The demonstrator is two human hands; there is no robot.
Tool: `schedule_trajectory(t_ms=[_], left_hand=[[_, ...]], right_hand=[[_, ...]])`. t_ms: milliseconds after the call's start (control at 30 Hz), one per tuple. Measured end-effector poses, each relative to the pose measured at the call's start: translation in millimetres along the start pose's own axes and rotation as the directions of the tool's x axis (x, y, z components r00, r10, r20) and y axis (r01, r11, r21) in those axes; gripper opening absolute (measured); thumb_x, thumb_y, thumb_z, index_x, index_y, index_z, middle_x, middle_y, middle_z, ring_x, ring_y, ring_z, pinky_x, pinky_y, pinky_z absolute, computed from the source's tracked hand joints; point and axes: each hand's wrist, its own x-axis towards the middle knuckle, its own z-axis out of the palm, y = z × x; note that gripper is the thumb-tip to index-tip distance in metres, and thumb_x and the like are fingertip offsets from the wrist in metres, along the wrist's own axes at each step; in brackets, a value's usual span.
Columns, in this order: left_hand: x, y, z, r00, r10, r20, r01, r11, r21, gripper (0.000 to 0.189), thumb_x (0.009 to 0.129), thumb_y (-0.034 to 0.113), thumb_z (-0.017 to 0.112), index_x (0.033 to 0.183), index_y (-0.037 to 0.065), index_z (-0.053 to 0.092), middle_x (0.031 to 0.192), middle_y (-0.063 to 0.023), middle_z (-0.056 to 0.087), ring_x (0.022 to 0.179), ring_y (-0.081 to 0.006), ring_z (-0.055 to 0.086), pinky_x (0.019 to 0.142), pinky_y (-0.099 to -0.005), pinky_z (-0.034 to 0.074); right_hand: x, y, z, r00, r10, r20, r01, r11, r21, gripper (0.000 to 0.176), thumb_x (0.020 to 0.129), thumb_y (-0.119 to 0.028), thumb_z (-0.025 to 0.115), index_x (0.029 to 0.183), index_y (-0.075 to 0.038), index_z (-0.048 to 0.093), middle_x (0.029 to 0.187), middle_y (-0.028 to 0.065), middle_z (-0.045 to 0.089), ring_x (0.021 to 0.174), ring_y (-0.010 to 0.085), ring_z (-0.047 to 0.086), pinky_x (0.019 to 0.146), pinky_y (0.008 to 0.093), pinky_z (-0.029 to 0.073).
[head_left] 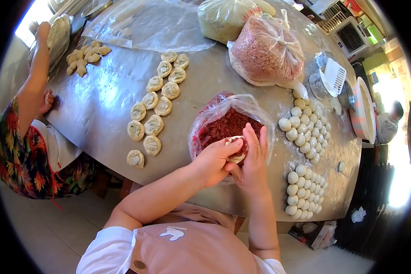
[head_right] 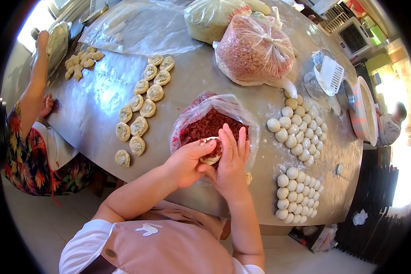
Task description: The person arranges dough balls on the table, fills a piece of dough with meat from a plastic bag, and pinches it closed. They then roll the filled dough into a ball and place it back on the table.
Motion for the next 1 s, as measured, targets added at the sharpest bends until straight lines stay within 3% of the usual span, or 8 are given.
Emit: schedule_trajectory(t_ms=[67, 367, 467, 567, 800, 900, 933, 1000], left_hand=[[-5.0, -2.6, 6.1, 0.999, -0.004, -0.045, 0.005, 1.000, 0.021, 0.018, 0.103, 0.018, 0.050, 0.116, 0.008, 0.055, 0.103, -0.0016, 0.062, 0.083, -0.0096, 0.060, 0.071, -0.0248, 0.050], [2.4, -6.4, 7.0, 0.992, -0.020, -0.128, 0.052, 0.968, 0.246, 0.029, 0.100, 0.010, 0.050, 0.129, 0.008, 0.049, 0.117, -0.0045, 0.059, 0.106, -0.0142, 0.060, 0.088, -0.0316, 0.052], [14.1, -11.6, -21.8, 0.975, -0.037, 0.217, 0.044, 0.999, -0.027, 0.029, 0.101, 0.010, 0.047, 0.130, 0.007, 0.049, 0.122, -0.0050, 0.058, 0.113, -0.0167, 0.058, 0.095, -0.0326, 0.050], [5.3, -7.5, 10.0, 0.997, -0.074, 0.003, 0.073, 0.971, -0.228, 0.031, 0.100, 0.008, 0.044, 0.131, 0.007, 0.048, 0.125, -0.0049, 0.057, 0.115, -0.0177, 0.057, 0.097, -0.0322, 0.049], [9.3, -13.7, 7.8, 0.966, 0.084, -0.243, 0.002, 0.942, 0.336, 0.025, 0.095, 0.003, 0.048, 0.118, 0.004, 0.059, 0.107, -0.0087, 0.064, 0.095, -0.0182, 0.062, 0.079, -0.0301, 0.054], [11.4, -15.6, 12.9, 0.965, 0.121, -0.231, -0.056, 0.961, 0.269, 0.027, 0.100, 0.008, 0.044, 0.124, 0.004, 0.056, 0.113, -0.0069, 0.062, 0.102, -0.0168, 0.060, 0.086, -0.0299, 0.052], [9.0, -13.9, 12.0, 0.986, 0.097, -0.135, -0.061, 0.967, 0.247, 0.039, 0.103, 0.021, 0.041, 0.139, 0.007, 0.046, 0.134, -0.0081, 0.055, 0.121, -0.0208, 0.054, 0.105, -0.0373, 0.043], [10.0, -14.1, 17.4, 0.982, 0.188, 0.035, -0.191, 0.969, 0.157, 0.044, 0.104, 0.026, 0.038, 0.144, 0.008, 0.040, 0.139, -0.0089, 0.050, 0.127, -0.0226, 0.050, 0.109, -0.0397, 0.039]], right_hand=[[1.7, -4.2, 3.2, 0.998, 0.005, -0.057, -0.004, 1.000, 0.017, 0.087, 0.084, -0.074, 0.043, 0.133, -0.002, 0.047, 0.141, 0.0153, 0.050, 0.140, 0.0436, 0.032, 0.113, 0.0555, 0.020], [6.7, -10.4, 12.0, 0.982, 0.019, -0.186, 0.003, 0.993, 0.115, 0.061, 0.100, -0.059, 0.033, 0.112, -0.004, 0.058, 0.119, 0.0113, 0.065, 0.136, 0.0426, 0.041, 0.113, 0.0515, 0.022], [5.6, -4.1, 12.3, 0.972, 0.076, -0.222, -0.020, 0.969, 0.245, 0.054, 0.103, -0.050, 0.033, 0.108, -0.004, 0.060, 0.115, 0.0108, 0.067, 0.136, 0.0425, 0.041, 0.114, 0.0501, 0.023], [3.0, -0.4, 15.9, 0.954, 0.100, -0.283, -0.004, 0.947, 0.320, 0.040, 0.104, -0.039, 0.040, 0.105, -0.005, 0.062, 0.112, 0.0093, 0.069, 0.137, 0.0420, 0.041, 0.114, 0.0488, 0.024], [5.2, -26.6, 24.4, 0.905, 0.106, -0.412, -0.087, 0.994, 0.064, 0.016, 0.099, -0.016, 0.051, 0.105, -0.007, 0.063, 0.112, 0.0083, 0.069, 0.132, 0.0397, 0.047, 0.112, 0.0515, 0.029], [8.2, -19.6, 29.3, 0.889, 0.196, -0.413, -0.102, 0.966, 0.240, 0.019, 0.102, -0.016, 0.049, 0.107, -0.005, 0.063, 0.106, 0.0108, 0.069, 0.131, 0.0386, 0.049, 0.112, 0.0509, 0.031], [12.1, -16.8, 32.3, 0.856, 0.305, -0.418, -0.138, 0.913, 0.383, 0.022, 0.104, -0.016, 0.043, 0.106, -0.003, 0.062, 0.102, 0.0122, 0.068, 0.123, 0.0353, 0.057, 0.114, 0.0507, 0.030], [18.4, -13.4, 29.4, 0.780, 0.466, -0.418, -0.137, 0.778, 0.613, 0.025, 0.105, -0.015, 0.039, 0.106, -0.001, 0.061, 0.102, 0.0125, 0.068, 0.115, 0.0317, 0.060, 0.115, 0.0508, 0.029]])
